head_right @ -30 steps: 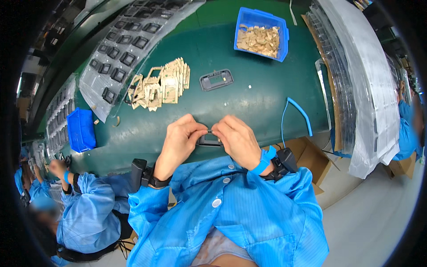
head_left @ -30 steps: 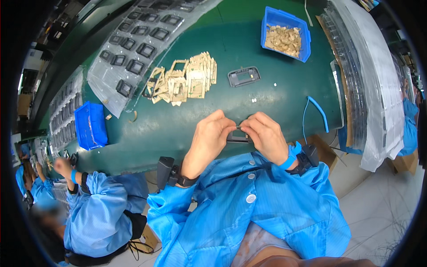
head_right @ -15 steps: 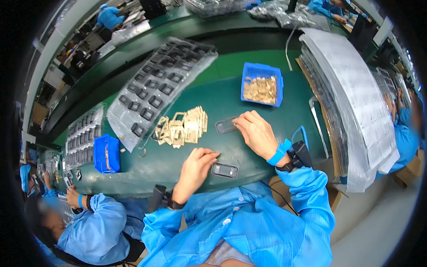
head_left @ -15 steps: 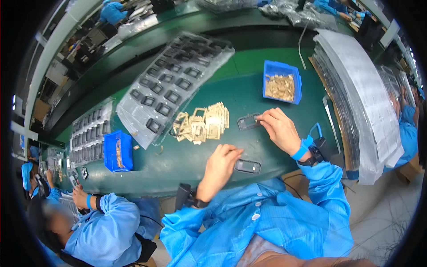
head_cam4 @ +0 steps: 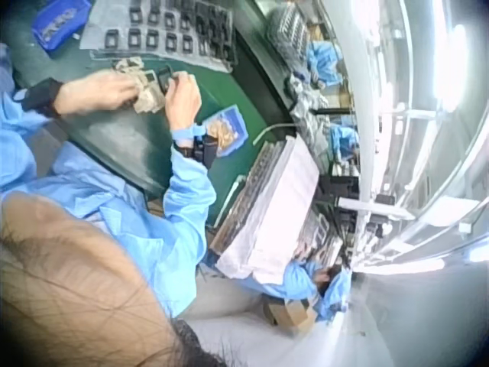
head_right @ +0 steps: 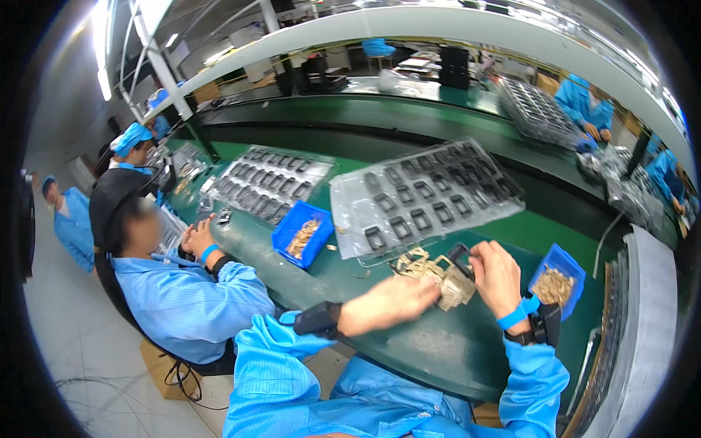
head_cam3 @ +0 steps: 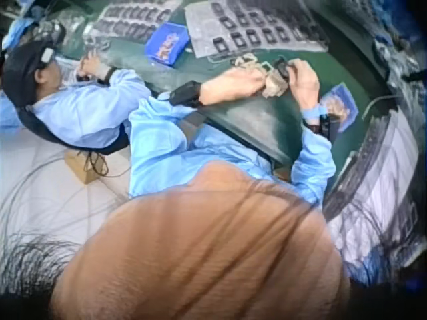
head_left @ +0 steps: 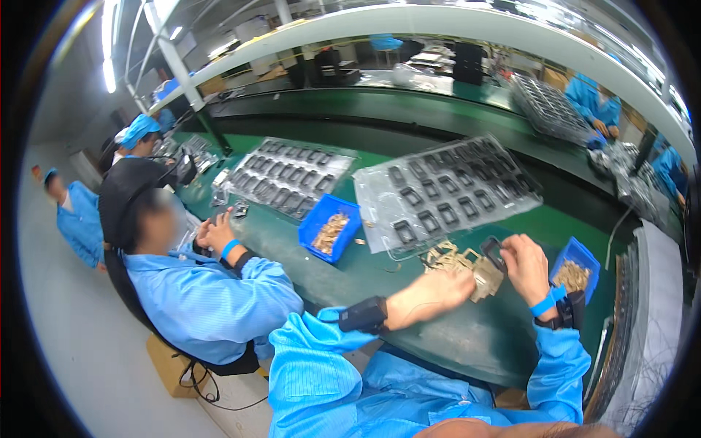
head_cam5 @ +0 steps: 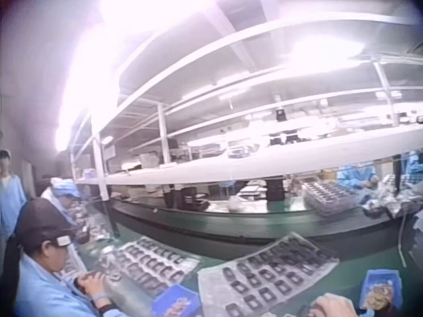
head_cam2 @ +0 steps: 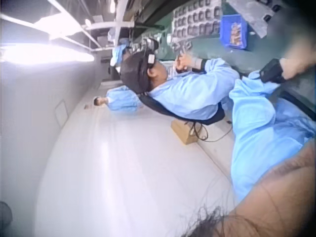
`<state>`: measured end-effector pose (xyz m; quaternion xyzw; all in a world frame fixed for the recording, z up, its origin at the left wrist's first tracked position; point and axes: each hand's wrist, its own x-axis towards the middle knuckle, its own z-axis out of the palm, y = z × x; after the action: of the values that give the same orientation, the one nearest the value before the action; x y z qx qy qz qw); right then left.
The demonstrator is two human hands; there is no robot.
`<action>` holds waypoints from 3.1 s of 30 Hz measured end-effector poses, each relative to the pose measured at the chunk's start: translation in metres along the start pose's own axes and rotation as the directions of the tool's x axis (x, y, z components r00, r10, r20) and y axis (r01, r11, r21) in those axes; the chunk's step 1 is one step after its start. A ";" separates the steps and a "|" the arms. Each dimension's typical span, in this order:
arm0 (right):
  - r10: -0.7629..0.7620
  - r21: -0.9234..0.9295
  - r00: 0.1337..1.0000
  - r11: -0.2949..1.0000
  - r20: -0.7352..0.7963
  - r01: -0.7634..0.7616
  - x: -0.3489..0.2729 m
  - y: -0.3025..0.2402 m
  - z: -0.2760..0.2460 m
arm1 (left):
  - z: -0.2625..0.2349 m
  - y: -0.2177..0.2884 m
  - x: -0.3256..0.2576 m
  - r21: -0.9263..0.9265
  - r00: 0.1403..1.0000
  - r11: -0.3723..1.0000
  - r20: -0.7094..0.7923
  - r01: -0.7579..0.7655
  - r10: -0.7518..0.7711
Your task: Assembling small plastic components into cases on a production line.
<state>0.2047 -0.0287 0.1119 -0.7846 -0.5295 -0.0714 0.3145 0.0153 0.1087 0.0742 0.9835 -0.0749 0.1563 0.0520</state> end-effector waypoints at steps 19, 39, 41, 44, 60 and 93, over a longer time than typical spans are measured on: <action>0.066 0.229 0.998 0.971 0.020 -0.069 0.246 -0.063 0.286 | 0.021 -0.254 -0.012 0.312 0.917 0.887 0.097 0.340 -0.386; -0.092 0.244 0.994 0.967 0.063 0.074 0.283 0.017 0.250 | 0.050 -0.197 -0.023 0.029 0.743 0.756 -0.211 0.654 -0.635; -0.033 0.188 0.996 0.982 0.077 0.018 0.284 0.039 0.241 | 0.046 -0.204 -0.024 -0.068 0.746 0.765 -0.180 0.641 -0.641; -0.089 0.083 0.991 0.993 0.099 0.081 0.287 0.080 0.239 | 0.014 -0.235 -0.007 -0.067 0.715 0.718 -0.059 0.693 -0.696; 0.008 -0.275 0.999 0.961 0.038 0.003 0.263 -0.003 0.272 | 0.054 -0.287 0.079 0.029 0.369 0.372 -0.208 0.928 -0.906; -0.075 0.448 0.960 0.892 0.271 -0.057 0.024 0.016 0.024 | 0.041 0.031 -0.059 -0.846 0.698 -0.338 0.532 0.412 -0.479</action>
<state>0.2237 -0.0001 0.0973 -0.6895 -0.5745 0.1644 0.4092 -0.0327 0.0803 0.0189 0.5532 0.2267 0.0385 0.8007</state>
